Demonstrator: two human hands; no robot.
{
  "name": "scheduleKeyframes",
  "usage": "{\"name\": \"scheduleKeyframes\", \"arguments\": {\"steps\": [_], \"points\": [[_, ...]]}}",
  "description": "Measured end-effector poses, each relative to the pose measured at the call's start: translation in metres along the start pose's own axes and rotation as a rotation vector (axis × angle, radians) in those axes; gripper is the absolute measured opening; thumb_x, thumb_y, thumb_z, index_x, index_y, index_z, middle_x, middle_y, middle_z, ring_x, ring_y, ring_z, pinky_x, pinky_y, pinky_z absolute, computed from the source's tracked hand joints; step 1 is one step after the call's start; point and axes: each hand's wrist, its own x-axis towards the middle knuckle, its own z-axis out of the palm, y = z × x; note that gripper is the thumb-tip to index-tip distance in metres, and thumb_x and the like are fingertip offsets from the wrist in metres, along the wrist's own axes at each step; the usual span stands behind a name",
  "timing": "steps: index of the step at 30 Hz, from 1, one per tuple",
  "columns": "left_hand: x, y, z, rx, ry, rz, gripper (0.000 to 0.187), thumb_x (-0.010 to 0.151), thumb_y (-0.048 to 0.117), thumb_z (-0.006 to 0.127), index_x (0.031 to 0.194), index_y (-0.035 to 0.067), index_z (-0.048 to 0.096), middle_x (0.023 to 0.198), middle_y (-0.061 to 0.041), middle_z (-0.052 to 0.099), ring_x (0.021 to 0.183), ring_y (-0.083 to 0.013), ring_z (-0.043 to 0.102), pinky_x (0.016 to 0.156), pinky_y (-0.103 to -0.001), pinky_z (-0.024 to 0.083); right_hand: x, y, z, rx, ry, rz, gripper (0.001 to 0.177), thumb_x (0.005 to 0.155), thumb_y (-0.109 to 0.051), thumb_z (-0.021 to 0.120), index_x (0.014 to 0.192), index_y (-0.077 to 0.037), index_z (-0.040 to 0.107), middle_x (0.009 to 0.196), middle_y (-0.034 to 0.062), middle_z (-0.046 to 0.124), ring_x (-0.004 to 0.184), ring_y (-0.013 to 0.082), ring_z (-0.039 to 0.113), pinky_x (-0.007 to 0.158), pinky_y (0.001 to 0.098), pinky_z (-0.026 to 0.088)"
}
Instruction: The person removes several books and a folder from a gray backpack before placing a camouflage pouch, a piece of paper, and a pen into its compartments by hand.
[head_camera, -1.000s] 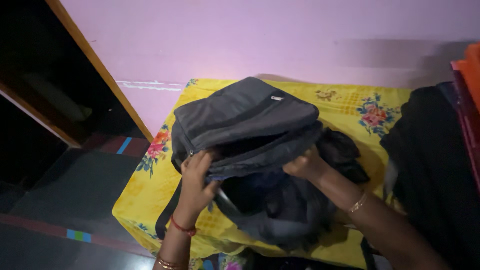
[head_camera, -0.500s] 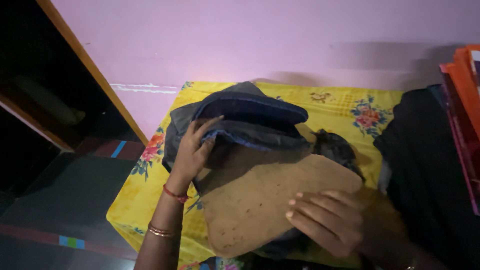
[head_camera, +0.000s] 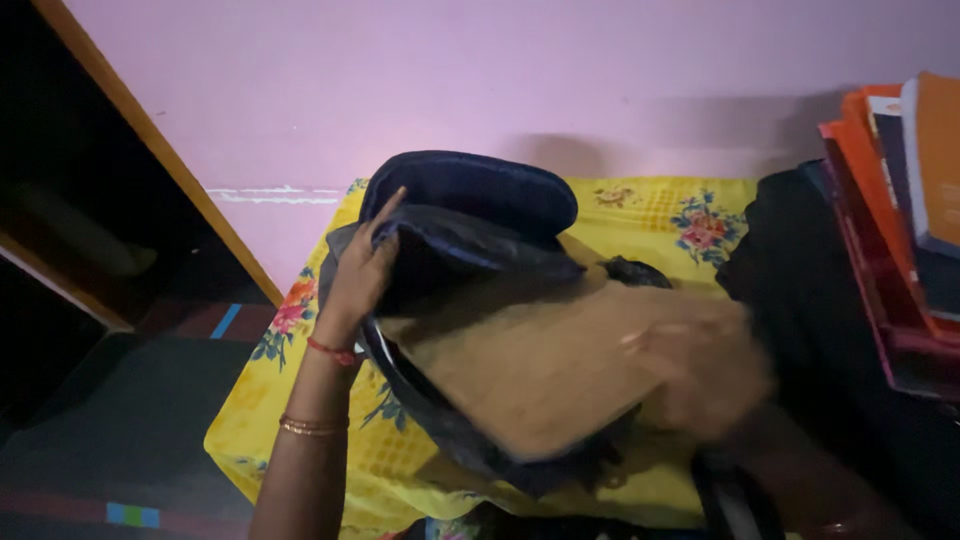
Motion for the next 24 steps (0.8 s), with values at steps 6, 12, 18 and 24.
{"name": "scheduleKeyframes", "arguments": {"steps": [6, 12, 18, 24], "points": [[0.012, -0.018, -0.009, -0.323, -0.066, 0.017, 0.047, 0.109, 0.023, 0.041, 0.155, 0.017, 0.043, 0.141, 0.000, 0.060, 0.126, -0.0090, 0.055, 0.109, -0.025, 0.039, -0.032, 0.063, -0.069, -0.267, 0.007, 0.334, 0.023, 0.086, -0.008, 0.058, 0.105, -0.009, 0.070, 0.106, 0.0071, 0.074, 0.102, 0.0260, 0.068, 0.088, 0.0472, 0.051], [0.002, -0.038, -0.003, -0.226, -0.079, -0.394, 0.061, 0.110, 0.018, 0.048, 0.171, 0.024, 0.048, 0.096, -0.012, 0.043, 0.084, -0.0195, 0.041, 0.074, -0.036, 0.035, -0.076, 0.116, -0.089, -0.373, -0.162, 0.488, 0.024, 0.085, -0.011, 0.060, 0.106, -0.009, 0.070, 0.109, 0.0083, 0.074, 0.105, 0.0278, 0.067, 0.091, 0.0481, 0.050], [-0.025, -0.031, 0.004, -0.036, -0.209, -0.112, 0.065, 0.093, 0.011, 0.063, 0.155, 0.015, 0.048, 0.137, -0.011, 0.062, 0.130, -0.0223, 0.055, 0.110, -0.035, 0.038, -0.099, 0.142, -0.117, -0.430, -0.267, 0.545, 0.025, 0.084, -0.013, 0.062, 0.107, -0.009, 0.070, 0.111, 0.0095, 0.073, 0.107, 0.0297, 0.066, 0.094, 0.0490, 0.049], [-0.053, -0.027, 0.002, -0.098, -0.395, -0.079, 0.118, 0.058, 0.011, 0.095, 0.157, 0.007, 0.032, 0.152, -0.021, 0.043, 0.144, -0.0302, 0.037, 0.114, -0.040, 0.029, -0.131, 0.160, -0.134, -0.485, -0.347, 0.584, 0.027, 0.083, -0.015, 0.064, 0.109, -0.009, 0.071, 0.113, 0.0107, 0.073, 0.110, 0.0315, 0.065, 0.097, 0.0499, 0.048]]}}
